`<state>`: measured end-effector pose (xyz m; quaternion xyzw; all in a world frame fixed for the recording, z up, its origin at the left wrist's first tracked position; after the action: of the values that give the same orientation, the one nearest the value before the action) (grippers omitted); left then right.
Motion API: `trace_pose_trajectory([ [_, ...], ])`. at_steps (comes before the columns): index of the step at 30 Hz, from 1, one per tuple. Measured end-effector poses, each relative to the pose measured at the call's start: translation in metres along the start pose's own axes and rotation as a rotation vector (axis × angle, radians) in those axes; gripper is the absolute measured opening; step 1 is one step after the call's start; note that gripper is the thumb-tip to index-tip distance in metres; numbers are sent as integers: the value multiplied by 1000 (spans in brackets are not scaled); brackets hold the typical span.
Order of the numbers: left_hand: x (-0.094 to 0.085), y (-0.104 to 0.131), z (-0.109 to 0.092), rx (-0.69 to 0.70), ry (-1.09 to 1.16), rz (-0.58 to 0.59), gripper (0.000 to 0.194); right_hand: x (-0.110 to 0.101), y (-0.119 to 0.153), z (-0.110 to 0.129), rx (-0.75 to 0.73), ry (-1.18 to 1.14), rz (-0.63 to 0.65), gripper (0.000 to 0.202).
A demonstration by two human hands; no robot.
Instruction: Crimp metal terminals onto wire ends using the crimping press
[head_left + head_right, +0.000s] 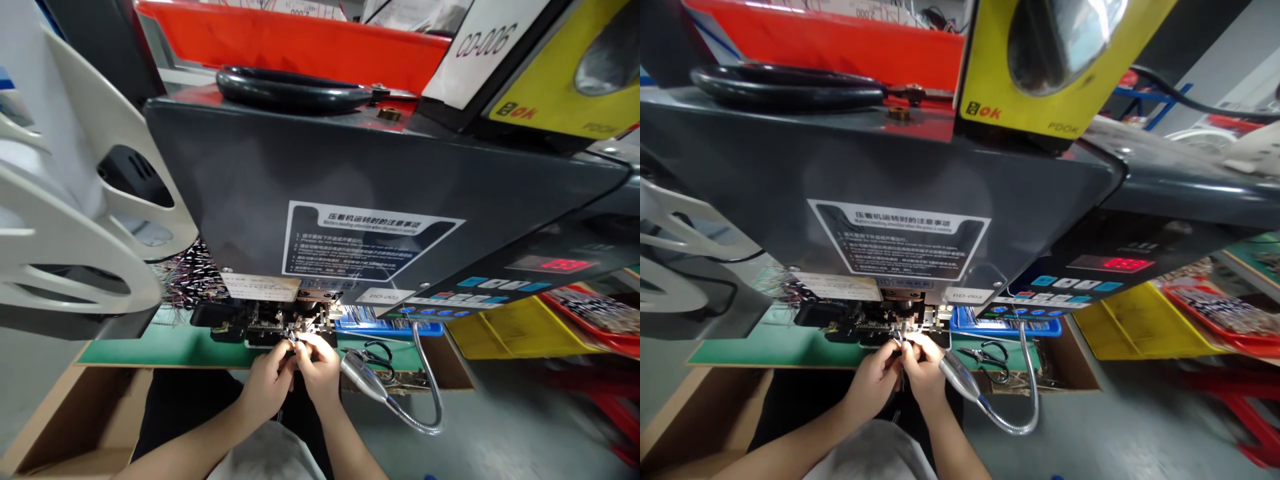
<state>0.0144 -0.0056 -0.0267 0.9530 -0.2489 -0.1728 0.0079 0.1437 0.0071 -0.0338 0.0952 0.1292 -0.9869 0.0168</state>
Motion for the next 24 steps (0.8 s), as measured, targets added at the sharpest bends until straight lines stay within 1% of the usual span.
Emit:
trace_pose_trajectory([
  [4,-3,1,-3,14,-37,-11,17,0,-2,1,-14,-3,9,14],
  [8,-4,-1,-4,21,-51,-17,19,-1,-4,3,-3,-3,24,14],
  [12,-4,-2,-2,18,-56,-18,20,0,-4,2,18,-8,33,11],
  [17,-4,-1,1,14,-69,-14,19,2,0,-3,29,-39,14,8],
  [20,-5,-1,2,18,-76,-10,17,2,1,-3,29,-43,32,10],
  [24,-5,-1,1,23,-75,-10,16,2,1,0,32,-48,51,7],
])
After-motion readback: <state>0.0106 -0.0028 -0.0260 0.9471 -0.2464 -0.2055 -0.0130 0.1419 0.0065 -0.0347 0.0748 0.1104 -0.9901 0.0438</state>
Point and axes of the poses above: each hand's wrist, its own y-axis away from the middle knuckle, its own x-axis out of the palm, z = x × y, the point moved 1 cm from there along -y, towards the middle knuckle, and after that the axes turned 15 degrees about z, right-handed, at the moved point
